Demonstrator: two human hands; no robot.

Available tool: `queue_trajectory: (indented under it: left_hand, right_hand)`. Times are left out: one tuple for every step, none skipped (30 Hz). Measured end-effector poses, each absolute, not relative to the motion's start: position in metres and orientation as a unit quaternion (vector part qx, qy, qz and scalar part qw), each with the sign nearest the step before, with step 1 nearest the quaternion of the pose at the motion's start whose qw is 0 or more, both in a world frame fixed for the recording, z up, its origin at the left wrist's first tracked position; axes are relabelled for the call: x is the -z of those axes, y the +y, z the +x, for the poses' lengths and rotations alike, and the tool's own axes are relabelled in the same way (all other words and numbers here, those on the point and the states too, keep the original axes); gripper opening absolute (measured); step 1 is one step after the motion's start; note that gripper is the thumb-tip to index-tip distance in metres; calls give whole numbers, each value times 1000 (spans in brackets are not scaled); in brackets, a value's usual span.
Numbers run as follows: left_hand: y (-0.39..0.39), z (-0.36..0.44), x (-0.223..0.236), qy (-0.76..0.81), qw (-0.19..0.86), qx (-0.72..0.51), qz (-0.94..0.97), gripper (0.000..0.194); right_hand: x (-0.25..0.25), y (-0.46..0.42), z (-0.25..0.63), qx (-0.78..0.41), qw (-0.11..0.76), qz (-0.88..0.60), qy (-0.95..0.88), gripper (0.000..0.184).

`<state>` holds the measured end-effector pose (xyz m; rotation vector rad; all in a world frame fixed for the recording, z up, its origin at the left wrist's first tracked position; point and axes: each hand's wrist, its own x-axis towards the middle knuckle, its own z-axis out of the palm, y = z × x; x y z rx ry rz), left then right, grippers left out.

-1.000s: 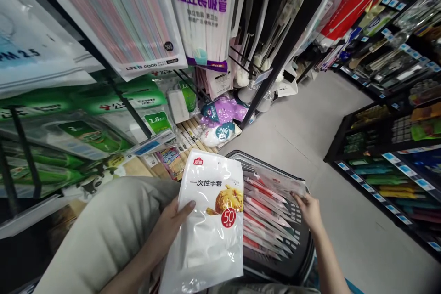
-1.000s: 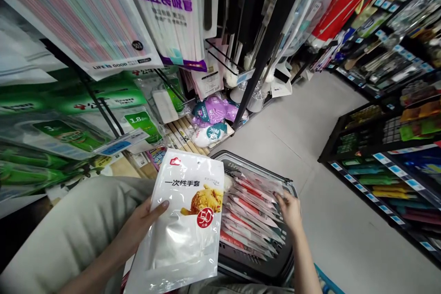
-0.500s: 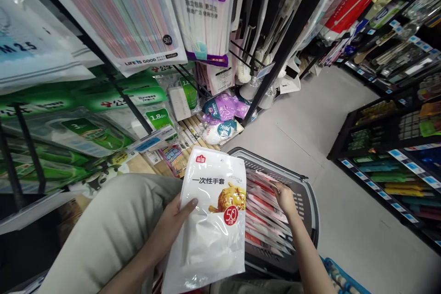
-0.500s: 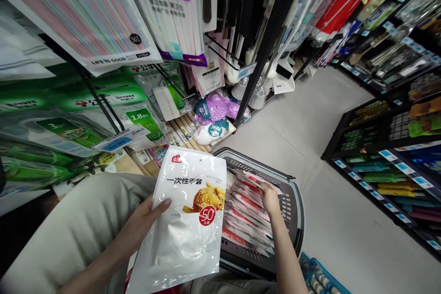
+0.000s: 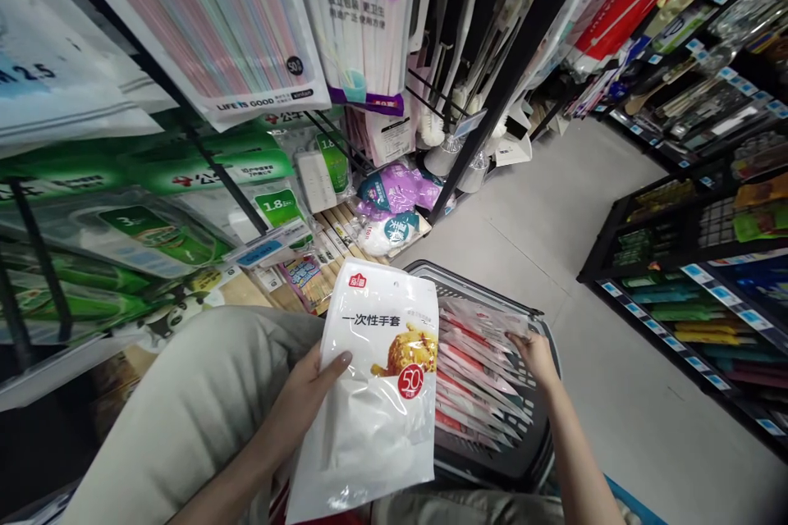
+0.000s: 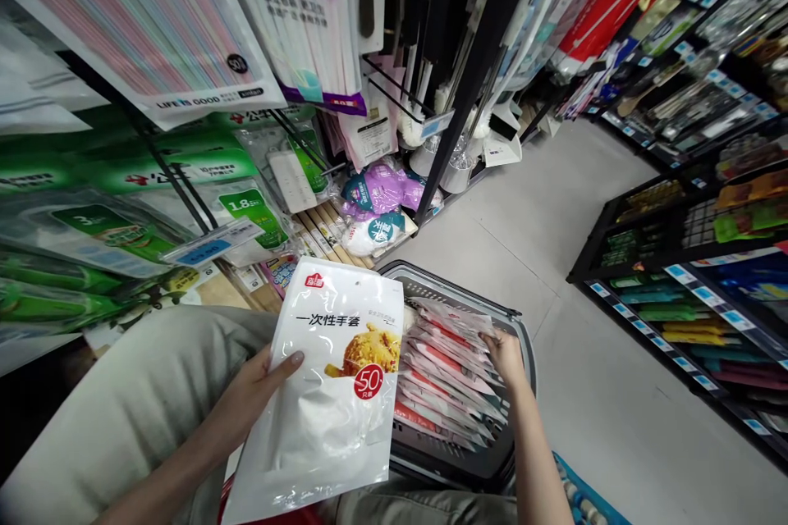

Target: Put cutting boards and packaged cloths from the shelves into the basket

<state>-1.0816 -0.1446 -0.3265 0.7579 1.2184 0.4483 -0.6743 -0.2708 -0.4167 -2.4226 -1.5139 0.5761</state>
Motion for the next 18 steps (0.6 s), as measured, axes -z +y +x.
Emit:
queue_trajectory:
  left_hand:
    - [-145, -1082, 327, 553, 731, -205, 343, 61]
    - [-145, -1082, 327, 552, 731, -207, 343, 61]
    - [-145, -1082, 327, 551, 731, -207, 344, 61]
    - [-145, -1082, 328, 550, 731, -208, 346, 60]
    - [-145, -1083, 328, 548, 731, -209, 348, 59]
    - [-145, -1083, 329, 547, 731, -210, 349, 59]
    - [-145, -1083, 329, 547, 732, -210, 349, 59]
    - [-145, -1083, 329, 548, 732, -209, 347, 59]
    - [-146, -1083, 329, 549, 732, -208, 346, 59]
    - [-146, -1083, 329, 551, 731, -206, 344, 59]
    - [-146, -1083, 329, 552, 731, -206, 343, 60]
    - [-146, -1082, 329, 552, 732, -206, 342, 60]
    - [-146, -1081, 329, 551, 733, -208, 341, 61]
    - [-146, -1081, 329, 549, 734, -210, 340, 61]
    - [-145, -1080, 330, 548, 735, -211, 339, 61]
    - [-145, -1080, 329, 546, 737, -211, 339, 61]
    - [-145, -1079, 329, 546, 736, -211, 338, 61]
    - [-145, -1079, 329, 547, 736, -211, 338, 61]
  right_hand:
    - [420, -269, -675, -200, 108, -823, -520, 44]
    - [424, -267, -676, -203, 101, -820, -525, 45]
    - [429, -264, -678, -207, 93, -817, -530, 46]
    - [433, -261, -680, -210, 87, -814, -535, 46]
    - [437, -258, -682, -212, 80, -810, -540, 46]
    - [441, -255, -683, -215, 75, -807, -545, 44]
    - [444, -252, -685, -216, 71, -804, -549, 42]
    - [446, -250, -686, -217, 69, -803, -551, 39]
    - [447, -249, -686, -216, 66, -804, -550, 37]
    - [448, -249, -685, -216, 62, -805, -549, 36]
    - [448, -250, -684, -215, 54, -807, -546, 35]
    - [448, -251, -683, -215, 43, -810, -544, 35]
    - [447, -253, -682, -215, 28, -813, -541, 35]
    - [446, -255, -680, -212, 9, -814, -540, 36]
    - [445, -256, -679, -208, -10, -814, -542, 35]
    - [443, -257, -677, -202, -30, -812, -546, 35]
    - [440, -258, -676, -196, -47, -808, -554, 33]
    - [438, -257, -676, -190, -64, -801, -564, 30]
